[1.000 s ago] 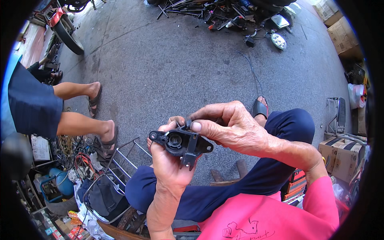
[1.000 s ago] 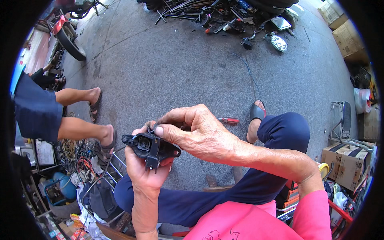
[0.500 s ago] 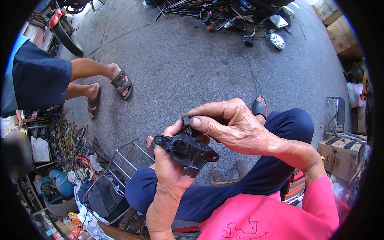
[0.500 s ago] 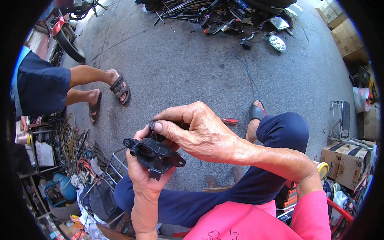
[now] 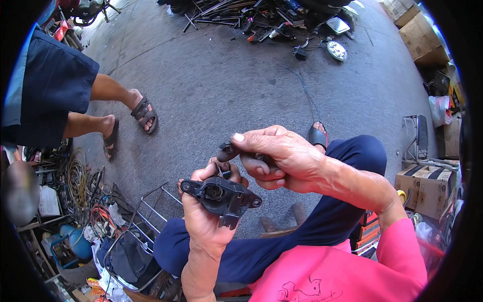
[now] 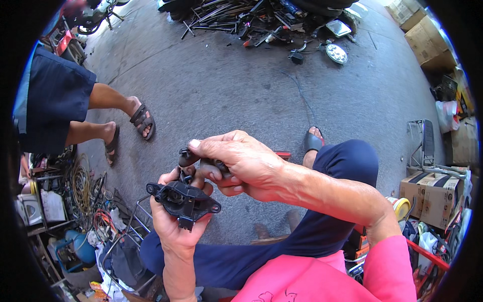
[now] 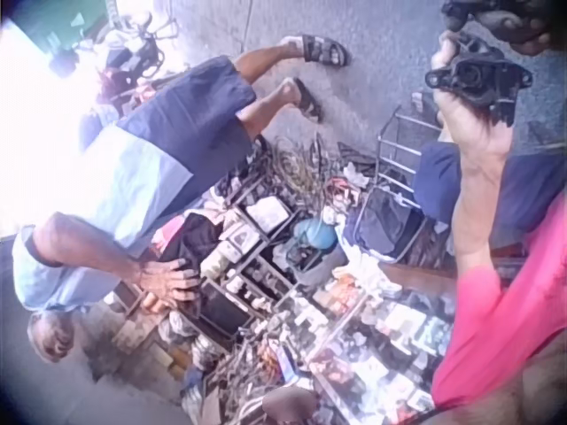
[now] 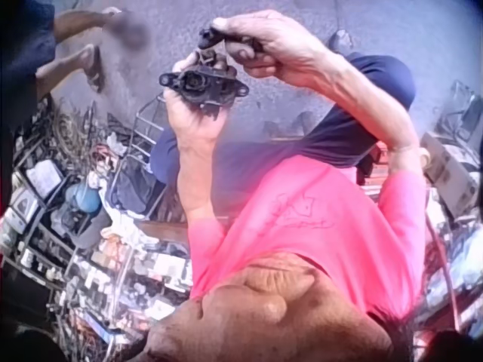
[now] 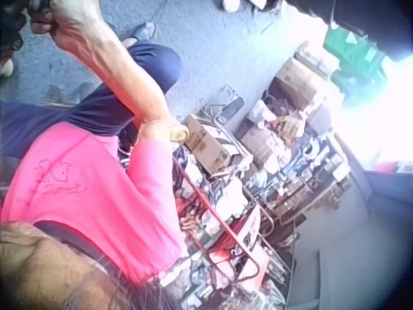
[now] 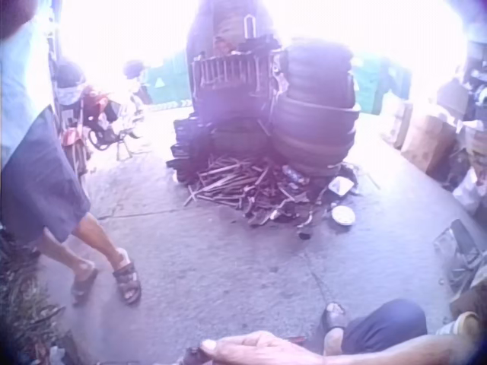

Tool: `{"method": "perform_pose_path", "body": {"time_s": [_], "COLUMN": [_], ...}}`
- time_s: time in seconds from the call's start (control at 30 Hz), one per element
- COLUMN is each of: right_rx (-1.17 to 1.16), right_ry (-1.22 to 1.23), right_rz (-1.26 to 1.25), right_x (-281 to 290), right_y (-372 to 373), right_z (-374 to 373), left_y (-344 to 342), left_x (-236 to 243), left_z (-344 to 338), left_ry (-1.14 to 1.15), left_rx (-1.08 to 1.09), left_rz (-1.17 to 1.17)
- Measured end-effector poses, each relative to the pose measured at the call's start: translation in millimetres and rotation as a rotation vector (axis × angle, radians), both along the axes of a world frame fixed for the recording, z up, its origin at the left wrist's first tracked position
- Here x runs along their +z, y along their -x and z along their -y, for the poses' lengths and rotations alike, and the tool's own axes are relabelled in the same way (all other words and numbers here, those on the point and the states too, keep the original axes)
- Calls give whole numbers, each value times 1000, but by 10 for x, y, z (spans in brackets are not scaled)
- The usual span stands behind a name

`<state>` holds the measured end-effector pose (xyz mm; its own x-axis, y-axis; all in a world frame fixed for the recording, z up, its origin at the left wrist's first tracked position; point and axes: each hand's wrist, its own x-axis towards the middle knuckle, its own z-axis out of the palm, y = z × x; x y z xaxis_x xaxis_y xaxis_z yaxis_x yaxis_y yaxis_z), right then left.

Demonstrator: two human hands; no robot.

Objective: The person holds a small black mechanical component and uses a screwdriver to pry and remove internal parts. They then manipulate the component by hand, turning it over and extracting a small metal piece before reinserting it.

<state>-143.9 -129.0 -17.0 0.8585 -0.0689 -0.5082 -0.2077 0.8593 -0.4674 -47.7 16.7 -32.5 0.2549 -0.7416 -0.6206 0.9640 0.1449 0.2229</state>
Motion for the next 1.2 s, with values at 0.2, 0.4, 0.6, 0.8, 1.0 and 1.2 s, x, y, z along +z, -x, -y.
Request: {"method": "perform_pose_path", "body": {"time_s": [0.2, 0.4, 0.6, 0.8, 1.0, 1.2], "right_rx": [12, 14, 30, -30, -18, 51], "right_ry": [-39, 34, 241, 408, 561, 680], "right_rz": [-17, 6, 16, 41, 100, 91], "right_x": [27, 7, 24, 32, -23, 17], "right_y": [-13, 0, -3, -16, 2, -1], "right_z": [-7, -21, -59, -85, -101, -84], "left_y": [24, 17, 5, 20, 3, 23], "left_x": [53, 61, 59, 146, 74, 150], "left_z": [16, 27, 3, 29, -10, 67], "left_ry": [-34, -17, -88, -123, -31, -122], "left_rx": [25, -28, 4, 15, 28, 30], "left_rz": [28, 66, 37, 57, 4, 23]}}
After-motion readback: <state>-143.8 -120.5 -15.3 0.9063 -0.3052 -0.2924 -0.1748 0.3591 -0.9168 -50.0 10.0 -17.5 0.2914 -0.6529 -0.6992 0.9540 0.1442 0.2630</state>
